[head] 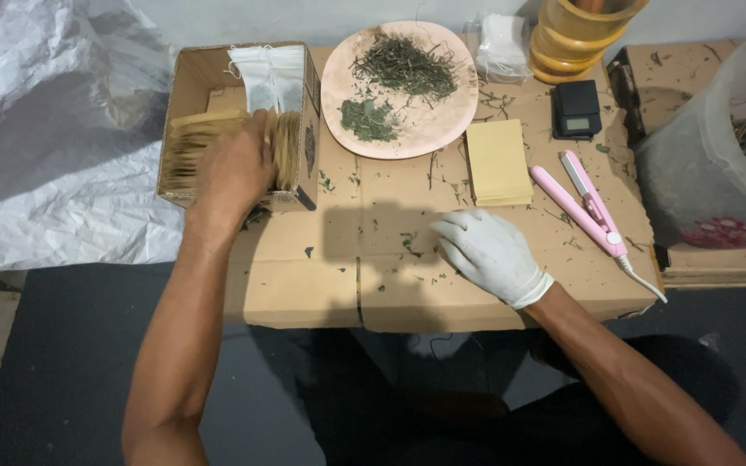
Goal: The person is using a handheld heat sealer to close the tops of small paper tea bags.
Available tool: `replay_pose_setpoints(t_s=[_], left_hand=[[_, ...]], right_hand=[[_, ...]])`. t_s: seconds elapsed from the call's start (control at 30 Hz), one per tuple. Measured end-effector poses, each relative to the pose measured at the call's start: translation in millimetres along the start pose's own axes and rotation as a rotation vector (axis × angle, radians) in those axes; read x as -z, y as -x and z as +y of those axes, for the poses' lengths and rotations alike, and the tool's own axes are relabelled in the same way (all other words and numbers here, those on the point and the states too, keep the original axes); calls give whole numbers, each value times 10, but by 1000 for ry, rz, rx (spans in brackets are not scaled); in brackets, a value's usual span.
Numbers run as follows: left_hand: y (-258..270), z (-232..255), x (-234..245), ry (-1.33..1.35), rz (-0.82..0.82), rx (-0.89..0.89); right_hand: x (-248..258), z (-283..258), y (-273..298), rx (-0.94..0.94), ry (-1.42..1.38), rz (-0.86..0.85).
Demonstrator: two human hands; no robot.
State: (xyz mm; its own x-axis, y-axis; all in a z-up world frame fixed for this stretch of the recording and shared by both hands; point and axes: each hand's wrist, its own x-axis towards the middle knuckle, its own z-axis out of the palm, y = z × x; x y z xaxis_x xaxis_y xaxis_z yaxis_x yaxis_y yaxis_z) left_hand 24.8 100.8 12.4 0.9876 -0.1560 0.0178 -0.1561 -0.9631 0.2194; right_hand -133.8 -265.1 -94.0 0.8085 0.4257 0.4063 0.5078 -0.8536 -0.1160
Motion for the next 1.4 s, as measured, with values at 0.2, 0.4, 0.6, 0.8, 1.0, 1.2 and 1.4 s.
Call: replay_pose_setpoints(t_s=[0.2, 0.4, 0.6, 0.8, 1.0, 1.2, 1.4], left_hand=[[-41, -92, -101, -31, -61, -37], [-63, -159, -179, -4, -76, -48], [45, -109, -55, -3, -37, -44], [59, -436, 268, -102, 304, -10], [-960, -1248, 51, 103, 307, -169], [-1492, -1670, -555, -171, 142, -110], [-1171, -1361, -369, -222, -19, -85]], right_hand=[[-151, 62, -6, -1, -12, -43], [-137, 28, -77, -36, 16, -104], [-237, 81, -71, -9, -5, -57], [-274, 85, -54, 14, -18, -5], [-77, -42, -131, 34, -123, 80], [-42, -54, -166, 58, -96, 97], [2, -90, -199, 67, -111, 116]])
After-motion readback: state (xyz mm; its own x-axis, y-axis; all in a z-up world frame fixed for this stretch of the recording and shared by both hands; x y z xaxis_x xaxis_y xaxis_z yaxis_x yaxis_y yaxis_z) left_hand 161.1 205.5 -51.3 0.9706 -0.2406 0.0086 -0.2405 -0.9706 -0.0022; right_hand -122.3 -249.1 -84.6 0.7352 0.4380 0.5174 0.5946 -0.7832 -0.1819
